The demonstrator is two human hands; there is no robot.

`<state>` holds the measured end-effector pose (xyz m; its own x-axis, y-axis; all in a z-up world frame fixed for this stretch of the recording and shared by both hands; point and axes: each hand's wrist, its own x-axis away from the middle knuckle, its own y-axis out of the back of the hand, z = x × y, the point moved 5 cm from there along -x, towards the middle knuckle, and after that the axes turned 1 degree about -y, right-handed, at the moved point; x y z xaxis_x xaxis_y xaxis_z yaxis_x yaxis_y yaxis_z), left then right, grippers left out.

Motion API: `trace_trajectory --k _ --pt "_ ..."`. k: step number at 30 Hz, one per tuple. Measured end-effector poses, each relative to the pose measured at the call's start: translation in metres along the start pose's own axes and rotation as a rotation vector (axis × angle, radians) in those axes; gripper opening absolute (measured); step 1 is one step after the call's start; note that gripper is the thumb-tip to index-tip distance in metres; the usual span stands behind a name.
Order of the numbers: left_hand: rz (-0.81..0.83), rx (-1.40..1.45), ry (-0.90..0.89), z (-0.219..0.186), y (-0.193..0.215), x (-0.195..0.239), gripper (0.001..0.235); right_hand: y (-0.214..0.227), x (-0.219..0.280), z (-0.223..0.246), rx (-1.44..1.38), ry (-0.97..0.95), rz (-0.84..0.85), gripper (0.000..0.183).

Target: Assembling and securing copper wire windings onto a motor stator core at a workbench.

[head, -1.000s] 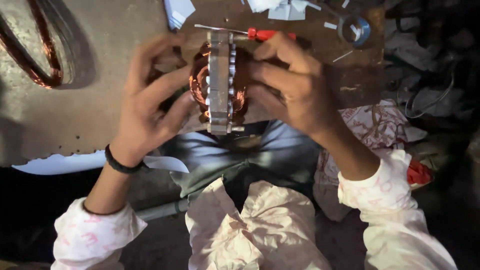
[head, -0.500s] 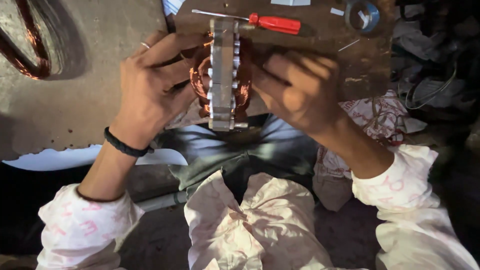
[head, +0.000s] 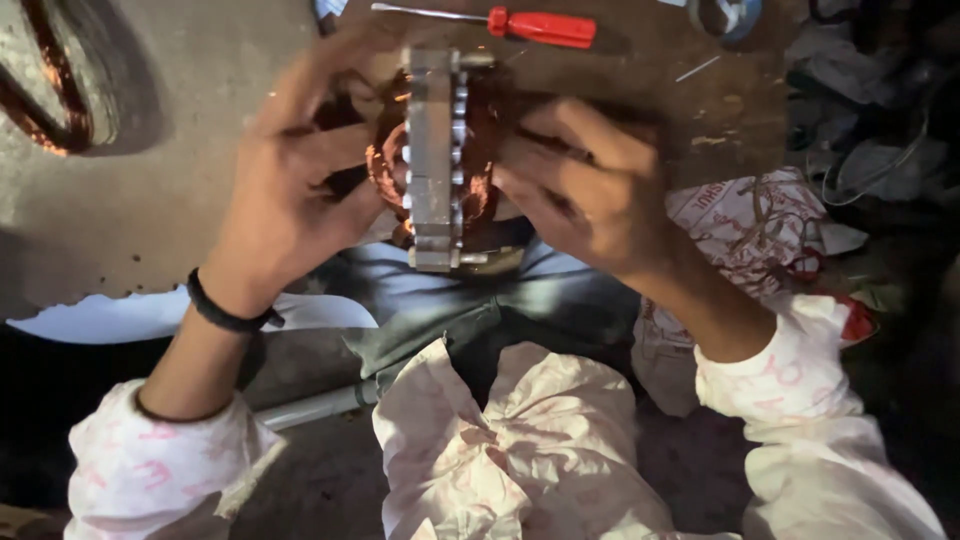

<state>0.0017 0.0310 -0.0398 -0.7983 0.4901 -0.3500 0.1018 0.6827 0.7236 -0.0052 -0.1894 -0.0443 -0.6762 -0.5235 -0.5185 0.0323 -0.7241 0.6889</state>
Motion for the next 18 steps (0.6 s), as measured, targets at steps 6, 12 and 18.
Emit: trace_trajectory --k 6,12,18 --pt "-0.047 0.307 0.053 0.007 -0.009 -0.004 0.009 -0.001 0.045 -0.011 0.023 -0.124 -0.136 0.037" --pt "-0.151 0.643 0.226 0.009 -0.018 -0.005 0.008 -0.003 0.04 0.002 0.159 -0.001 -0.069 0.044" --pt "-0.177 0.791 0.319 0.016 -0.024 0.009 0.002 -0.011 0.033 0.0 0.172 0.043 -0.017 0.043"
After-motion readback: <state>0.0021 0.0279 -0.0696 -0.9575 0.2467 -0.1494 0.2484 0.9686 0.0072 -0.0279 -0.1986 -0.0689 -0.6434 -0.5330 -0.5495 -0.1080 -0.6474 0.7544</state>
